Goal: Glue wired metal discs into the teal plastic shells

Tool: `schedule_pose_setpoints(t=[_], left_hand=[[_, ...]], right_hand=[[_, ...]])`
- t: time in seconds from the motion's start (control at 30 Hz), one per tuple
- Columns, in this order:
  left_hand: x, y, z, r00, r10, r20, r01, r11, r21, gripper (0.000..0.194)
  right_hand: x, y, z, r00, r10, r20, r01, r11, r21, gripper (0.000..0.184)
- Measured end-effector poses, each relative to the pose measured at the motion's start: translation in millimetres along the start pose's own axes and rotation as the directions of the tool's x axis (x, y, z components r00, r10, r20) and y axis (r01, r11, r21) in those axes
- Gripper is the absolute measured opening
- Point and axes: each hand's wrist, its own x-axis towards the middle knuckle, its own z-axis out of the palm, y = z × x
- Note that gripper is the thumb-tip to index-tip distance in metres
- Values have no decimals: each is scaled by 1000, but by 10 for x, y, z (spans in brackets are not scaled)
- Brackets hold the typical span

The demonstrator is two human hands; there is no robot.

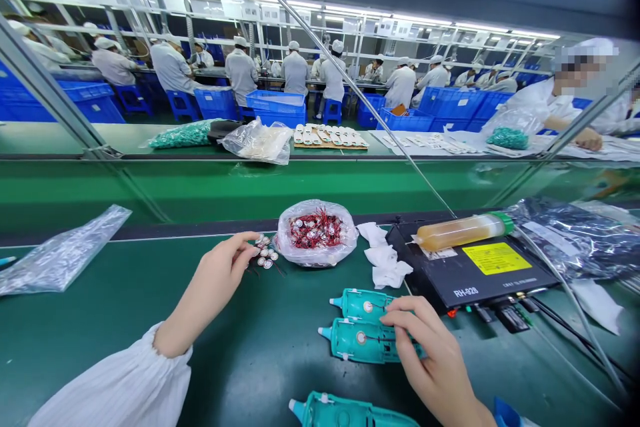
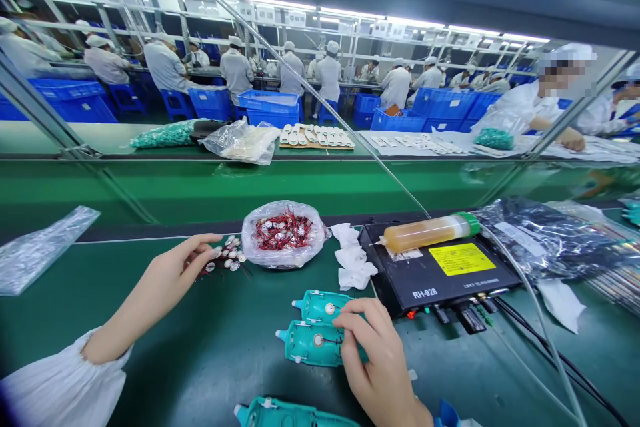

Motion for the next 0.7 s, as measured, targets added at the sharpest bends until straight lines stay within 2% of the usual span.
schedule_pose_setpoints(t=[0.07, 0.13, 0.2, 0.27, 0.33, 0.43, 0.6, 0.7], left_hand=[[-90, 146, -10, 1000, 12, 4, -12, 995, -97, 34], [-231, 343, 18, 997, 39, 70, -16, 955, -295, 29], [-407, 550, 83, 973, 113, 199, 14, 838, -546, 19], [-582, 717, 163, 929, 243, 280, 5, 746, -665, 14], [-715, 818, 231, 900, 353, 255, -84, 716, -693, 15], [-806, 857, 275, 879, 417, 233, -165, 723, -671, 18], [-850, 829, 260, 827, 476, 299, -189, 736, -650, 17], [-889, 790, 255, 804, 507, 311, -235, 751, -616, 17]], right_hand=[[-1, -45, -24, 999, 25, 24, -26, 998, 65, 22], [15, -151, -59, 988, 124, 88, -137, 977, 166, 23], [54, -297, -89, 949, 238, 206, -290, 916, 276, 34], [104, -439, -101, 907, 245, 344, -376, 838, 395, 44], [139, -533, -94, 885, 209, 417, -415, 759, 501, 38], [122, -566, -73, 863, 243, 443, -478, 678, 559, 16], [-32, -492, -60, 756, 334, 563, -638, 567, 521, 14], [-145, -470, -47, 727, 337, 598, -664, 565, 489, 11]])
